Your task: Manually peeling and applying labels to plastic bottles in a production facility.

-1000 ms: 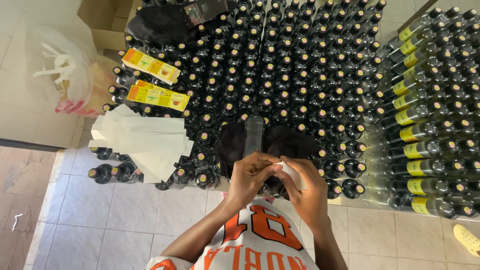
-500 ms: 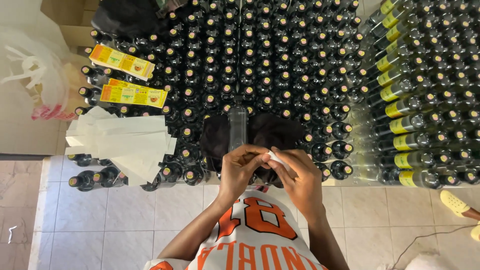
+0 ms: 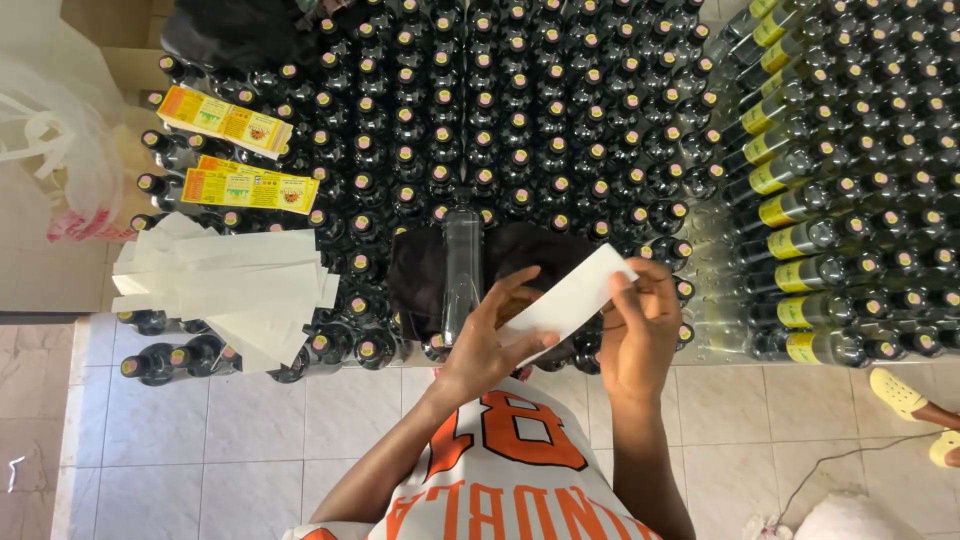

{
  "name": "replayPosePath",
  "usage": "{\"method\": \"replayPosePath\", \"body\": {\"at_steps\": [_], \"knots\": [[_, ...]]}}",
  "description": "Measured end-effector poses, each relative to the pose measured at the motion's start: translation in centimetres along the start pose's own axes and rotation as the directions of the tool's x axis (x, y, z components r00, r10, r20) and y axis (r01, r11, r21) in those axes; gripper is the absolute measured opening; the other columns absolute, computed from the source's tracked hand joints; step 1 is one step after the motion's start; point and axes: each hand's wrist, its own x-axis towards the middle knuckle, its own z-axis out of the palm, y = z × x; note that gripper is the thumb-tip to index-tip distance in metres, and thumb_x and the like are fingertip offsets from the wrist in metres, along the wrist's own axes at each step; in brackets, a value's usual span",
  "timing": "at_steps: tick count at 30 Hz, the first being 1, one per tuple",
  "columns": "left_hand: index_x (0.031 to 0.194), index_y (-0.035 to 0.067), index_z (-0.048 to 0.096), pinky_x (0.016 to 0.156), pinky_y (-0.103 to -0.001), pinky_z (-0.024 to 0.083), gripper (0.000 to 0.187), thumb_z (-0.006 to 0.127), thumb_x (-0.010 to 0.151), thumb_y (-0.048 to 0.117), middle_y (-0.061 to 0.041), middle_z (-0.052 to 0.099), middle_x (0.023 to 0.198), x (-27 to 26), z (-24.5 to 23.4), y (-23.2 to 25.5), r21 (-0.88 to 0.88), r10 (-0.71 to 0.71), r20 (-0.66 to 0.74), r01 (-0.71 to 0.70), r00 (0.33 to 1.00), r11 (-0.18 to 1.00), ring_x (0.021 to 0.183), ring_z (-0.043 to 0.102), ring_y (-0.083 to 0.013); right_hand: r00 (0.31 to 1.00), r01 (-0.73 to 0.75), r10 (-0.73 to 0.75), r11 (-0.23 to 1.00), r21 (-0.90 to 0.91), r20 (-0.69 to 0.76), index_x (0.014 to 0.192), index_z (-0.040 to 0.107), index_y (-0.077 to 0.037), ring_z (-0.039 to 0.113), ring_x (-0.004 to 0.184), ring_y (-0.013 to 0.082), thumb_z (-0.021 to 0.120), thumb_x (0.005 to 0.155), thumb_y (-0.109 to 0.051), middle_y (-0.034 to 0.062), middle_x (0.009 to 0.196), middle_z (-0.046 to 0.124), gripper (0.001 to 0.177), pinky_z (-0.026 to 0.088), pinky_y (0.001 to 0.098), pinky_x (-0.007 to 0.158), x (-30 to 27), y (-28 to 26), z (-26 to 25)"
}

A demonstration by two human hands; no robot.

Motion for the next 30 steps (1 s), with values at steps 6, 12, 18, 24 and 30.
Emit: {"method": "replayPosePath", "body": {"at_steps": [6,12,18,24,30], "knots": [[0.133,-0.007,0.066,0.083,-0.036,0.066,0.043,0.082,0.094,-0.004,-0.024,0.08,0.099,0.2,-0.2,-1.8,-0.089,-0.076,-0.203,0.059,0.976,0.994,0.09,0.079,-0.0251,0.973,0.111,-0.123,0.991,-0.074,-0.194,0.128,0.055,-0.008,0.065,0.105,0.0108,0.073,0.107,-0.011,0.0001,0.115,0.06,0.028,0.063,0.0271,0.095,0.5,-0.7,-0.4],[0.118,-0.005,0.071,0.077,-0.032,0.065,0.028,0.085,0.095,0.003,-0.02,0.083,0.091,1.2,0.1,-0.8,-0.038,-0.039,-0.241,0.031,0.97,0.999,0.078,0.077,-0.0189,0.596,0.75,-0.658,0.251,-0.612,0.461,0.125,0.075,-0.001,0.054,0.142,0.0429,0.085,0.098,-0.007,0.0203,0.145,0.057,0.029,0.044,0.0612,0.124,-0.4,-0.9,0.7],[0.116,-0.006,0.075,0.086,-0.037,0.068,0.022,0.08,0.099,0.006,-0.021,0.085,0.09,1.1,0.1,-0.8,-0.095,-0.059,-0.148,0.045,0.987,0.994,0.085,0.081,-0.0201,0.576,0.813,-0.549,0.306,-0.495,0.606,0.13,0.079,-0.002,0.074,0.121,0.0332,0.09,0.091,-0.009,0.0138,0.129,0.076,0.041,0.056,0.0492,0.114,-0.4,-1.6,1.8],[0.107,-0.005,0.074,0.081,-0.034,0.068,0.017,0.082,0.098,0.007,-0.021,0.083,0.083,1.5,0.5,-1.8,-0.16,-0.046,-0.195,0.014,0.98,0.987,0.078,0.082,-0.0202,0.777,0.626,-0.377,0.548,-0.555,0.505,0.119,0.082,-0.003,0.082,0.102,0.026,0.085,0.096,-0.013,0.0085,0.109,0.083,0.025,0.067,0.0401,0.094,-1.4,-1.7,2.2],[0.1,-0.008,0.076,0.072,-0.035,0.069,0.018,0.085,0.096,0.007,-0.024,0.081,0.081,1.5,1.3,-1.6,-0.217,-0.062,-0.184,0.021,0.981,0.976,0.074,0.082,-0.0248,0.959,0.259,-0.161,0.834,-0.487,0.234,0.107,0.083,-0.003,0.079,0.09,0.0173,0.086,0.096,-0.011,0.0102,0.096,0.083,0.014,0.066,0.0362,0.081,-1.6,-0.3,1.0]]}}
